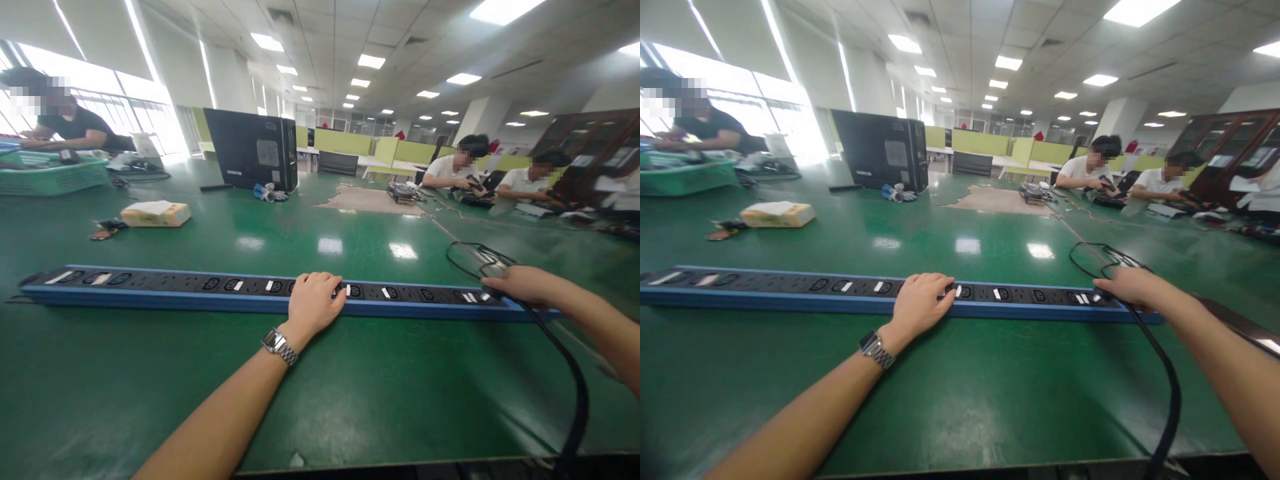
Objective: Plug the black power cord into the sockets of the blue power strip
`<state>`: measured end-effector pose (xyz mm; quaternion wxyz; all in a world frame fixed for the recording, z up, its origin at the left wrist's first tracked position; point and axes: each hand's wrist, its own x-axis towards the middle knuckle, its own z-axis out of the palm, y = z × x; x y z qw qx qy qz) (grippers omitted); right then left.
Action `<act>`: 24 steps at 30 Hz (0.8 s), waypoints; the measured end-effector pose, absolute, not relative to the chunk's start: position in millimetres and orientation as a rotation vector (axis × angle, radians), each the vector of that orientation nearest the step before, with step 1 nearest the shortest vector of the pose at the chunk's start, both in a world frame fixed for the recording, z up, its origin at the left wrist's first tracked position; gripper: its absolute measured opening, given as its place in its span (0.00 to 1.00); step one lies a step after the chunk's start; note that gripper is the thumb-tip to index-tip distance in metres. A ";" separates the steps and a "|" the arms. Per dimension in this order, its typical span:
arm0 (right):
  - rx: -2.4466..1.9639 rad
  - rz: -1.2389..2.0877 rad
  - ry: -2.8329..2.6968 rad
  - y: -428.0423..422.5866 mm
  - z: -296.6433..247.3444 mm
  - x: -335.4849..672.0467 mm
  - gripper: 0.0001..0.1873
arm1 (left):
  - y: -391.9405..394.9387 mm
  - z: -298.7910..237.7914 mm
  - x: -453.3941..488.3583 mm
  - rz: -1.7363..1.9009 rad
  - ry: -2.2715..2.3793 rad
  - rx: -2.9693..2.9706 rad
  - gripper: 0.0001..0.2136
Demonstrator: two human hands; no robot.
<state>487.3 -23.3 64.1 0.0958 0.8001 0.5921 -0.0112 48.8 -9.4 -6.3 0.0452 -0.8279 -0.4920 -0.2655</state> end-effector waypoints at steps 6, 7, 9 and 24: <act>2.268 -0.167 1.559 -23.7 67.1 526.0 0.30 | -9.2 -6.7 48.3 -0.812 -1.486 -2.520 0.15; 2.273 -0.138 1.558 -23.2 65.0 525.5 0.29 | -9.3 -6.6 48.2 -0.815 -1.484 -2.518 0.15; 2.297 -0.067 1.558 -22.0 60.7 521.7 0.29 | -9.5 -6.6 47.9 -0.816 -1.479 -2.519 0.14; 2.224 0.063 1.773 -27.6 45.8 517.7 0.26 | -7.9 -8.0 47.0 -0.803 -1.474 -2.519 0.15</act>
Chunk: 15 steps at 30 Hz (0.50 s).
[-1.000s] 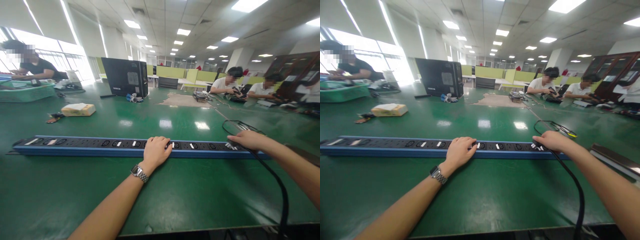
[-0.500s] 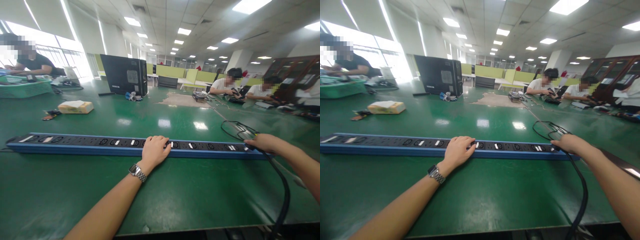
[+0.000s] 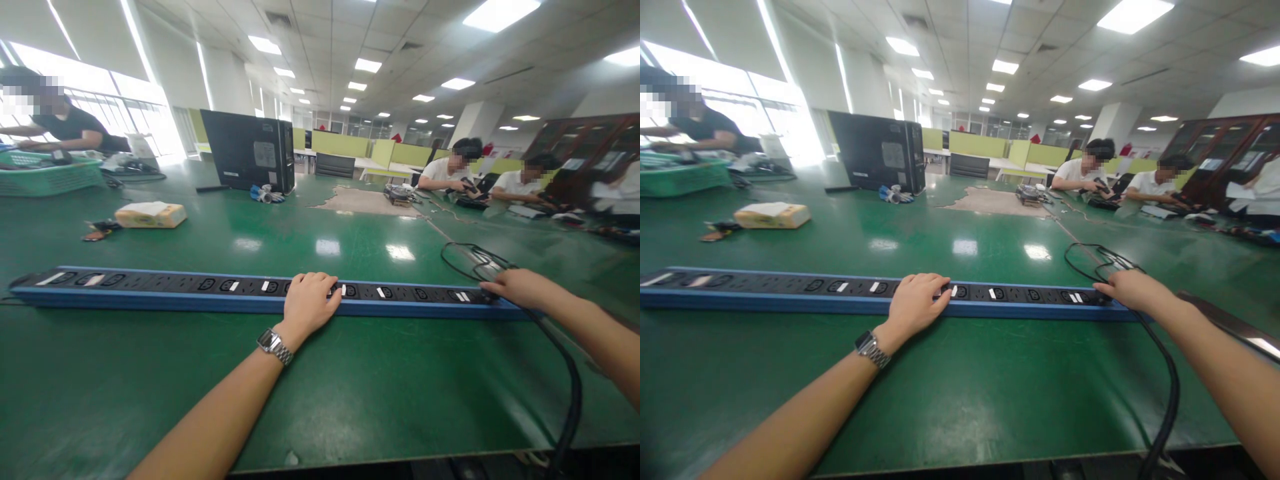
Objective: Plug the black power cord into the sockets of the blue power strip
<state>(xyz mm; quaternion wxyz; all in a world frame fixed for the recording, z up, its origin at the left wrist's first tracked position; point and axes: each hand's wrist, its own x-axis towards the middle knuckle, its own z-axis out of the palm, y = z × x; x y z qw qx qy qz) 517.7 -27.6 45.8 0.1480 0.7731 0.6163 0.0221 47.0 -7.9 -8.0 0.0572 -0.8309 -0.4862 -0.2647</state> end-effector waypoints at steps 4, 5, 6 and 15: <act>2.254 0.098 1.773 -32.4 38.4 512.4 0.25 | -8.1 -8.1 47.1 -0.807 -1.472 -2.519 0.15; 2.267 0.105 1.771 -34.3 37.2 510.6 0.25 | -8.2 -8.2 47.2 -0.808 -1.471 -2.519 0.15; 2.279 0.113 1.770 -36.2 36.2 509.1 0.25 | -8.2 -8.3 47.2 -0.810 -1.469 -2.518 0.14; 2.399 0.248 1.839 -39.0 65.7 515.1 0.27 | -7.0 -9.3 47.8 -0.842 -1.459 -2.510 0.14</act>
